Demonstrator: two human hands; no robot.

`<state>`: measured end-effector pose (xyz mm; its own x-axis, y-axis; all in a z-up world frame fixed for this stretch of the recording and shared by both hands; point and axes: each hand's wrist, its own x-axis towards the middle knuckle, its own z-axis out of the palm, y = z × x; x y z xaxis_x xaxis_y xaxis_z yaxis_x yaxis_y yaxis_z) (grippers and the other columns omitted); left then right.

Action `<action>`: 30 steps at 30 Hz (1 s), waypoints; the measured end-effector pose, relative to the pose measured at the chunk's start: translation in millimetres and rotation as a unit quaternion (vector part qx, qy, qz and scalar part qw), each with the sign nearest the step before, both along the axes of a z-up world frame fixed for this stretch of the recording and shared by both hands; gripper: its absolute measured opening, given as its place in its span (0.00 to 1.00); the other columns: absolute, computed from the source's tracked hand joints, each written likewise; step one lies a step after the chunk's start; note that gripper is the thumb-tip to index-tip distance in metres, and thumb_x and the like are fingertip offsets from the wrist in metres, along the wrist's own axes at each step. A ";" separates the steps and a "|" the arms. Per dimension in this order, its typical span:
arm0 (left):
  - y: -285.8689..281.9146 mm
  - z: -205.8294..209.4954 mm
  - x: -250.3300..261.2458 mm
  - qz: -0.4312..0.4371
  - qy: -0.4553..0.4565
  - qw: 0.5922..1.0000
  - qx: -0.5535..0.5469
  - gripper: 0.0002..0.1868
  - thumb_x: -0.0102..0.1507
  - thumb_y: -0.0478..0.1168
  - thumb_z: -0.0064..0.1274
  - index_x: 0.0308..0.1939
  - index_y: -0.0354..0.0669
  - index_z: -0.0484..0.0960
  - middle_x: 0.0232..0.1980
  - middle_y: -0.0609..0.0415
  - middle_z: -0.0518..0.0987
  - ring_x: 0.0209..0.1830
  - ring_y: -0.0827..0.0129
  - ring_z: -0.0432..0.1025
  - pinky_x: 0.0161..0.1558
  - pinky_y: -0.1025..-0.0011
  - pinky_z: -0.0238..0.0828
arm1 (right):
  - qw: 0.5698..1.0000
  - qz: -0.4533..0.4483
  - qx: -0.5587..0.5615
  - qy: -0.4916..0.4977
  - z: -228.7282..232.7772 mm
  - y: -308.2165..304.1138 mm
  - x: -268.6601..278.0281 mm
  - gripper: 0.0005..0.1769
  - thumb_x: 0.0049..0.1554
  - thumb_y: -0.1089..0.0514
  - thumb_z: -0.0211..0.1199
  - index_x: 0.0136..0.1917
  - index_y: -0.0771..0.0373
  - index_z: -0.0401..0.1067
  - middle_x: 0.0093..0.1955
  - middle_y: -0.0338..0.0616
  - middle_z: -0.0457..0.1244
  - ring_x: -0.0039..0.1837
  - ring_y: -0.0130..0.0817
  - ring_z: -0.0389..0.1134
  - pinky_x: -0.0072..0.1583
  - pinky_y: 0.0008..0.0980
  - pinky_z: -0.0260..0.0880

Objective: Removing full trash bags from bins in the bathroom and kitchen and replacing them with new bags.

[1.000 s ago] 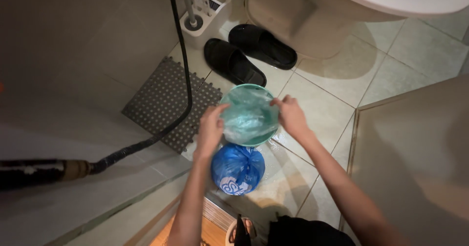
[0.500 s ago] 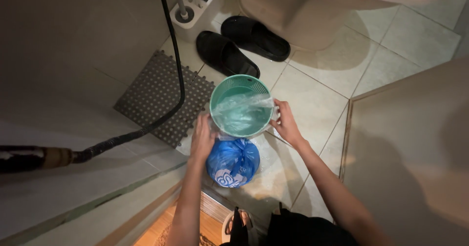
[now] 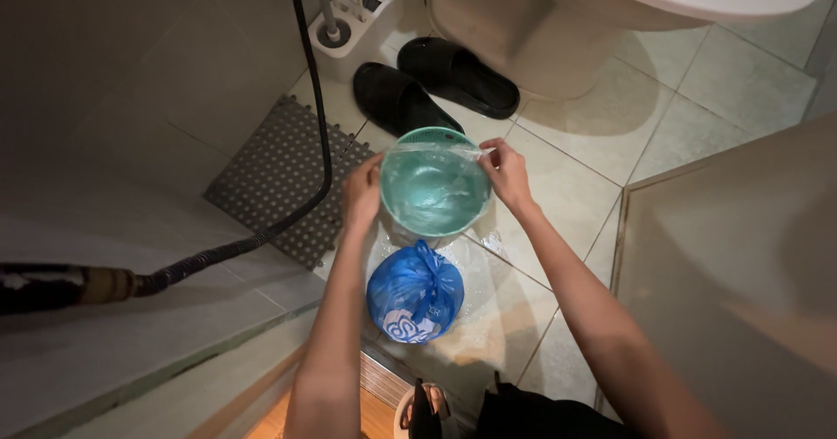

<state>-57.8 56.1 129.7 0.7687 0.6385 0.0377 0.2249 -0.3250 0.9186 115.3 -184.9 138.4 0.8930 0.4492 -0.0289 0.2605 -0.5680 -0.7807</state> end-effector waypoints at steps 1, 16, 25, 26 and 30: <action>0.2 9.1 1.5 0.001 0.000 1.000 0.000 0.18 0.69 0.39 0.42 0.59 0.43 0.82 0.59 0.41 0.81 0.59 0.52 0.75 0.60 0.61 0.69 | 1.000 0.001 0.000 0.000 5.0 2.7 -1.0 0.15 0.60 0.57 0.65 0.59 0.63 0.74 0.46 0.53 0.70 0.46 0.40 0.72 0.52 0.36 0.72; 7.8 21.0 47.5 -0.014 0.106 0.984 0.145 0.10 0.66 0.41 0.51 0.42 0.38 0.83 0.45 0.42 0.83 0.44 0.47 0.78 0.46 0.54 0.74 | 0.984 0.139 -0.075 -0.081 25.2 25.8 37.8 0.12 0.58 0.54 0.64 0.52 0.61 0.71 0.35 0.51 0.69 0.39 0.47 0.71 0.47 0.45 0.71; -2.8 22.3 61.4 -0.020 0.087 0.909 0.406 0.14 0.53 0.47 0.63 0.36 0.43 0.83 0.40 0.47 0.82 0.44 0.52 0.76 0.46 0.50 0.70 | 0.928 0.188 -0.041 -0.318 40.2 45.5 10.5 0.21 0.43 0.52 0.66 0.49 0.62 0.70 0.48 0.56 0.64 0.53 0.56 0.67 0.53 0.47 0.71; -2.0 19.9 65.1 -0.036 0.053 0.916 0.395 0.15 0.54 0.44 0.62 0.40 0.41 0.83 0.41 0.47 0.81 0.45 0.52 0.76 0.46 0.52 0.70 | 0.931 0.188 -0.046 -0.311 50.3 48.7 4.3 0.23 0.42 0.53 0.67 0.49 0.65 0.70 0.47 0.57 0.63 0.52 0.57 0.67 0.51 0.49 0.70; 2.5 9.4 79.2 -0.119 0.056 0.930 0.343 0.05 0.62 0.37 0.59 0.40 0.41 0.83 0.41 0.49 0.81 0.46 0.54 0.76 0.46 0.55 0.71 | 0.939 0.177 -0.032 -0.292 9.5 42.7 20.8 0.12 0.55 0.61 0.65 0.52 0.63 0.69 0.47 0.51 0.64 0.52 0.53 0.68 0.53 0.47 0.71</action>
